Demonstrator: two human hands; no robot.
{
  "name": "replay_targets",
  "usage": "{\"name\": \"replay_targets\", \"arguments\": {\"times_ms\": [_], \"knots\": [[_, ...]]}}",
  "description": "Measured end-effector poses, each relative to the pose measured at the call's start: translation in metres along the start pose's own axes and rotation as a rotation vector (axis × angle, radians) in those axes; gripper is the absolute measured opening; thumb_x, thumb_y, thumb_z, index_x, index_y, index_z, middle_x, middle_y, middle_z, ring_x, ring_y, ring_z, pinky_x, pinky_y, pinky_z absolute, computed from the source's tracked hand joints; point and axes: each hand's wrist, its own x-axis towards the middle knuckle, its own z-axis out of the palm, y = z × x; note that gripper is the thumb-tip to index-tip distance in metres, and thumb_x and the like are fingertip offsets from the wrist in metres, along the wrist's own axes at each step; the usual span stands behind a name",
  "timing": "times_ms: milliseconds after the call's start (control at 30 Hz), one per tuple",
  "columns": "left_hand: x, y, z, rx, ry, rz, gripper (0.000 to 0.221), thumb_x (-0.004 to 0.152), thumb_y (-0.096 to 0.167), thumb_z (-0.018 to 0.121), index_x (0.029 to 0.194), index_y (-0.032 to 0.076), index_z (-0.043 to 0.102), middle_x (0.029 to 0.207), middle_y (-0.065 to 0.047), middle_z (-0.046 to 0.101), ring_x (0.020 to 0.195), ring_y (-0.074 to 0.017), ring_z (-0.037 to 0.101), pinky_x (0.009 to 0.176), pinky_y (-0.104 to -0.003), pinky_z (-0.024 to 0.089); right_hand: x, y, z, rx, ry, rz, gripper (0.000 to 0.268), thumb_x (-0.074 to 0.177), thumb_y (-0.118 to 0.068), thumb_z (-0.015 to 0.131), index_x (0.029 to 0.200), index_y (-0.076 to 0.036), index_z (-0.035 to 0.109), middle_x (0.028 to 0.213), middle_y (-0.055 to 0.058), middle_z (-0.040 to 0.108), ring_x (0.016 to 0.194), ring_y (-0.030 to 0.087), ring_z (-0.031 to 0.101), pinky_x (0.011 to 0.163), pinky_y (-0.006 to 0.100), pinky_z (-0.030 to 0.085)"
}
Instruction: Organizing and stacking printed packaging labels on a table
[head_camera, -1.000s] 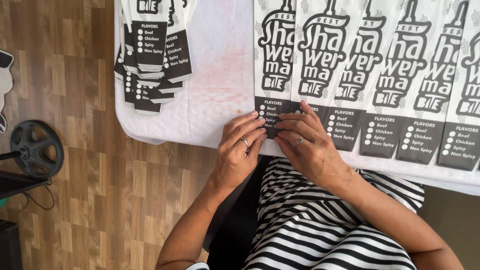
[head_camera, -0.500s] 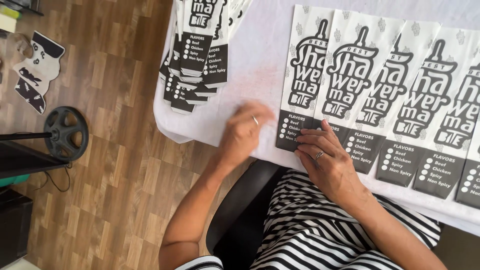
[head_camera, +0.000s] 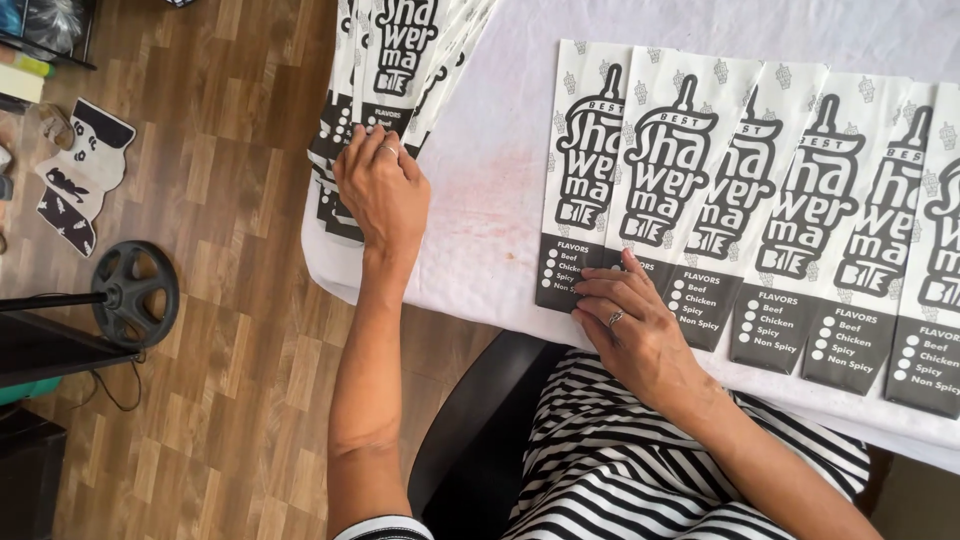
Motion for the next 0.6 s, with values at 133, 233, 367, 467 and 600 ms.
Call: {"name": "replay_targets", "arguments": {"times_ms": [133, 233, 367, 467, 600], "knots": [[-0.006, -0.001, 0.008, -0.017, 0.187, 0.054, 0.019, 0.077, -0.001, 0.074, 0.084, 0.015, 0.068, 0.088, 0.002, 0.068, 0.092, -0.0213, 0.068, 0.08, -0.037, 0.05, -0.001, 0.001, 0.002, 0.006, 0.0, -0.015, 0.009, 0.09, -0.004, 0.076, 0.086, 0.003, 0.072, 0.1, 0.012, 0.075, 0.108, 0.032, 0.072, 0.118, 0.052, 0.038], [-0.01, 0.022, -0.003, -0.152, 0.214, 0.083, 0.024, 0.077, -0.005, 0.077, 0.086, 0.014, 0.063, 0.09, -0.001, 0.066, 0.092, -0.025, 0.066, 0.08, -0.04, 0.053, 0.0, 0.002, 0.002, 0.017, 0.008, -0.026, 0.009, 0.09, -0.004, 0.074, 0.086, 0.003, 0.071, 0.1, 0.012, 0.074, 0.108, 0.032, 0.072, 0.118, 0.053, 0.038], [-0.051, 0.064, -0.017, -0.539, 0.016, 0.152, 0.014, 0.089, -0.005, 0.071, 0.099, -0.001, 0.062, 0.114, -0.027, 0.069, 0.106, -0.0461, 0.067, 0.089, -0.049, 0.056, -0.001, 0.0, 0.002, 0.027, 0.01, -0.015, 0.005, 0.088, -0.001, 0.076, 0.087, 0.003, 0.072, 0.1, 0.013, 0.074, 0.107, 0.033, 0.073, 0.117, 0.055, 0.038], [-0.057, 0.094, -0.057, -0.596, -0.044, 0.203, 0.01, 0.095, 0.003, 0.07, 0.101, -0.002, 0.064, 0.12, -0.024, 0.071, 0.114, -0.0409, 0.068, 0.096, -0.045, 0.056, -0.002, 0.001, 0.002, 0.013, -0.002, -0.006, 0.006, 0.088, -0.001, 0.075, 0.092, 0.003, 0.073, 0.101, 0.013, 0.074, 0.107, 0.033, 0.072, 0.118, 0.056, 0.038], [-0.053, 0.107, -0.094, -0.624, -0.074, 0.217, 0.014, 0.098, 0.008, 0.069, 0.1, -0.004, 0.064, 0.12, -0.027, 0.07, 0.117, -0.0445, 0.066, 0.097, -0.048, 0.056, -0.002, 0.001, -0.001, 0.011, -0.013, -0.024, 0.008, 0.089, 0.0, 0.074, 0.097, 0.003, 0.074, 0.102, 0.014, 0.073, 0.108, 0.034, 0.071, 0.118, 0.056, 0.038]]}}
